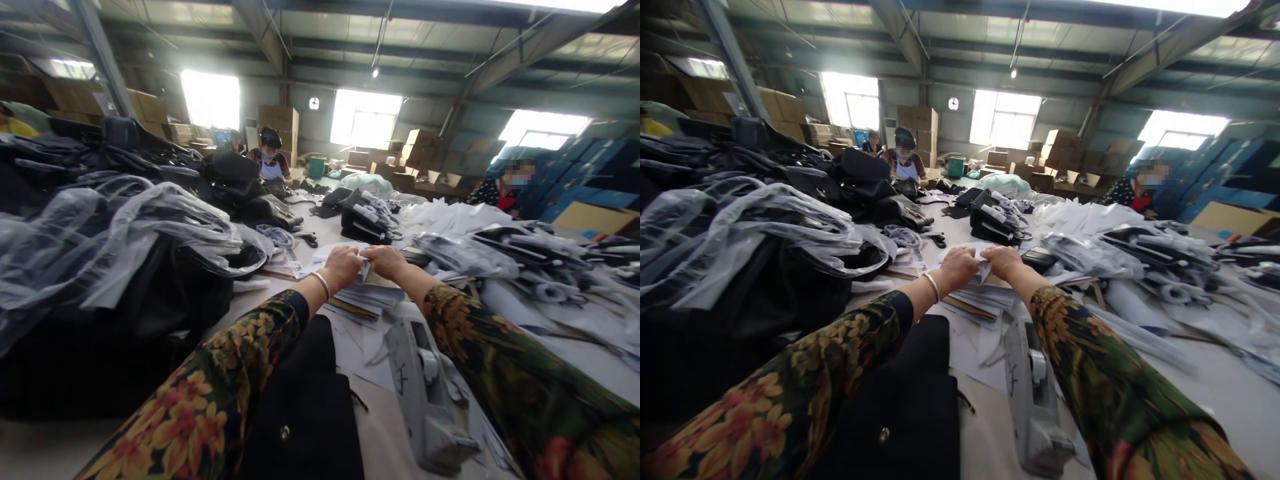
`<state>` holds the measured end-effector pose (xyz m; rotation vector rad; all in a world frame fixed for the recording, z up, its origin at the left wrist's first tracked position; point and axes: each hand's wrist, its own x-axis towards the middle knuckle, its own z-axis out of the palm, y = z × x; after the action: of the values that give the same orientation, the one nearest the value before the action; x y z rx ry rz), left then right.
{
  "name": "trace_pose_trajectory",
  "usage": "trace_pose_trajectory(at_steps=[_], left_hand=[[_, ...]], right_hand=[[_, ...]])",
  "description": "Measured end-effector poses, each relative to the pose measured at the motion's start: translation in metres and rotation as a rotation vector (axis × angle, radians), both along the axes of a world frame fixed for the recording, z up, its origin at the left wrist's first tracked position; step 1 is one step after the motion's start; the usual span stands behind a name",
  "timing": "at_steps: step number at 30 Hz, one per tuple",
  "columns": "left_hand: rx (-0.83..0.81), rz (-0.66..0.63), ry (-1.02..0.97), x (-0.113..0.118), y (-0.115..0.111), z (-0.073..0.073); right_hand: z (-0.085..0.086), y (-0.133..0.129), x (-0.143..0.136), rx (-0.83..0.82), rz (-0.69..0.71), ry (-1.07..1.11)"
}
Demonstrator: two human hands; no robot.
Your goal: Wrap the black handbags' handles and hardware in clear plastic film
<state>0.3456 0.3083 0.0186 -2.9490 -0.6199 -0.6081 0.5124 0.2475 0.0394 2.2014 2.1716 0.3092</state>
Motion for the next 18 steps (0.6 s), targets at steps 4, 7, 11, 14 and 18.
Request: trace_pose_trajectory(at_steps=[4, 7, 11, 14, 18], left_hand=[[0.006, -0.019, 0.01, 0.008, -0.003, -0.002], [-0.004, -0.022, 0.008, 0.009, -0.004, -0.003], [-0.039, 0.036, -0.029, 0.009, -0.007, -0.006], [-0.088, 0.131, -0.083, 0.009, -0.009, -0.01], [-0.197, 0.297, -0.172, 0.006, 0.001, -0.016]], right_hand=[[0.0, -0.001, 0.001, 0.015, -0.025, 0.01], [-0.001, 0.0, 0.002, 0.022, -0.034, 0.021], [-0.003, 0.0, 0.003, 0.029, -0.026, 0.036], [-0.005, 0.0, 0.004, 0.041, -0.014, 0.05], [-0.009, 0.004, 0.011, 0.07, -0.03, 0.074]])
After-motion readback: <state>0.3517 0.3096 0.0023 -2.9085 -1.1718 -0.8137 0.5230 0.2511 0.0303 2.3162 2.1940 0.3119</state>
